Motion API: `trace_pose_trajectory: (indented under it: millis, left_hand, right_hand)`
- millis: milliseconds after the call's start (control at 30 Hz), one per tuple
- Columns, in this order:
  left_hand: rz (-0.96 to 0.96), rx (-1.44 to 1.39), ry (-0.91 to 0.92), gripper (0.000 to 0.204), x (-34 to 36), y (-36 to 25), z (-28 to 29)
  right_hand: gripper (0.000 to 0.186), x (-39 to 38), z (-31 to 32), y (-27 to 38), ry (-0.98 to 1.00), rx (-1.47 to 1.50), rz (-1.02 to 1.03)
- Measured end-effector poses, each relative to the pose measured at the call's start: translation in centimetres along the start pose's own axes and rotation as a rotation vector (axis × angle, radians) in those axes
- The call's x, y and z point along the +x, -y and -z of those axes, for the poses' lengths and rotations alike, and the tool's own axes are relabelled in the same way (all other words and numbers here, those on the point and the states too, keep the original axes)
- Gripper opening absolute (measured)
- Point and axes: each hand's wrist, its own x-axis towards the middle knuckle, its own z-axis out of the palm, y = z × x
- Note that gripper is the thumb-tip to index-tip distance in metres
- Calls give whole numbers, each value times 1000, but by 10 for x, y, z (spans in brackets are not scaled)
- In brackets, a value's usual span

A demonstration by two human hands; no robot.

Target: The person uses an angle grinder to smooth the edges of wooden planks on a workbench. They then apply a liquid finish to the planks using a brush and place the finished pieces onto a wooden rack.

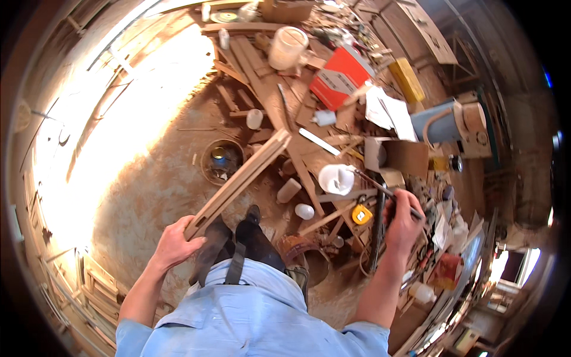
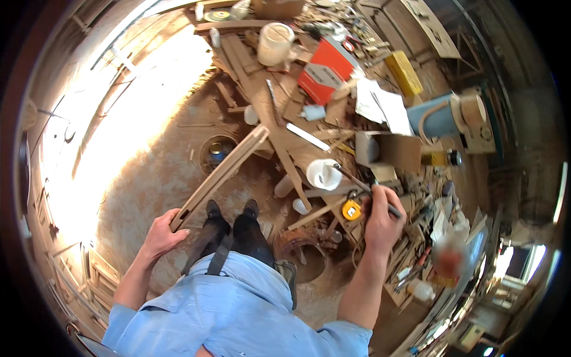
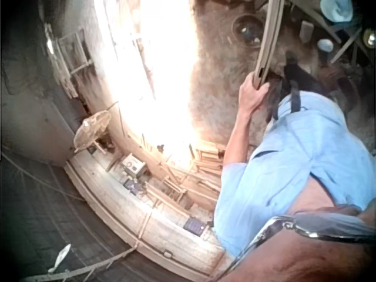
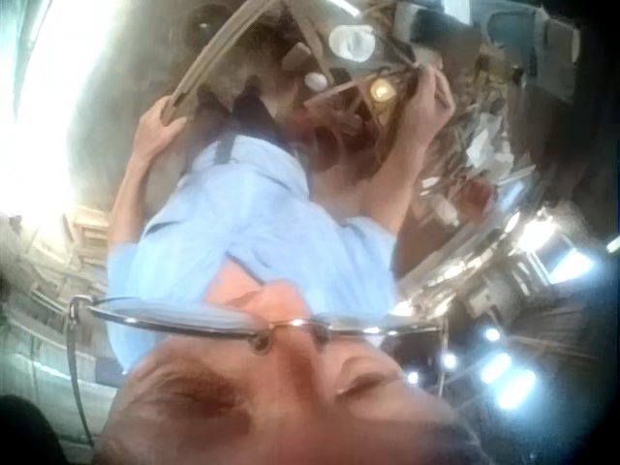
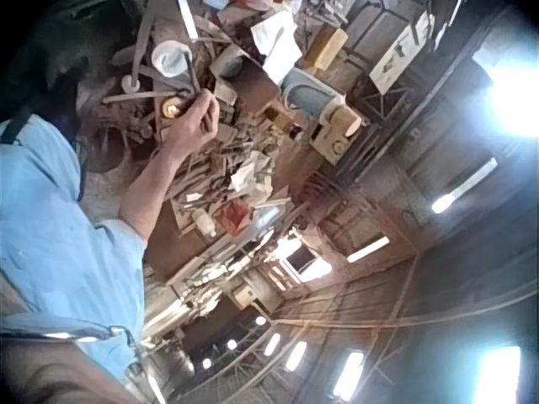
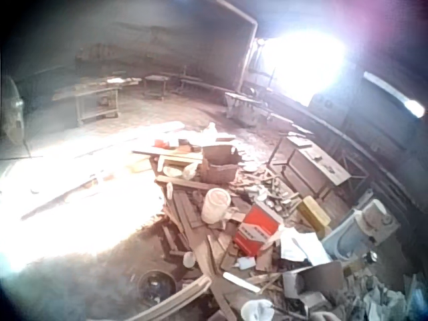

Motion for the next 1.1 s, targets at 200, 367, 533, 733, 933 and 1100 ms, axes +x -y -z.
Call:
trace_pose_trajectory:
  millis: [200, 367, 533, 733, 933, 1100]
  left_hand:
    - [46, 15, 130, 54, 6, -12, -2]
    - [154, -166, 192, 57, 10, -26, 3]
    - [132, -54, 178, 52, 14, -32, 5]
    - [-76, 228, -13, 47, 10, -20, 0]
    - [-164, 371, -171, 46, 6, -3, -4]
    - [-210, 395, -127, 48, 7, -2, -4]
  right_hand:
    - [17, 35, 2, -111, 110, -101, -75]
    - [19, 57, -10, -165, 125, -100, -100]
    - [23, 62, -7, -180, 175, -167, -200]
    - [27, 65, 15, -173, -51, 233, -345]
    - [24, 61, 42, -133, -146, 717, -432]
    - [18, 42, 41, -75, 164, 715, -259]
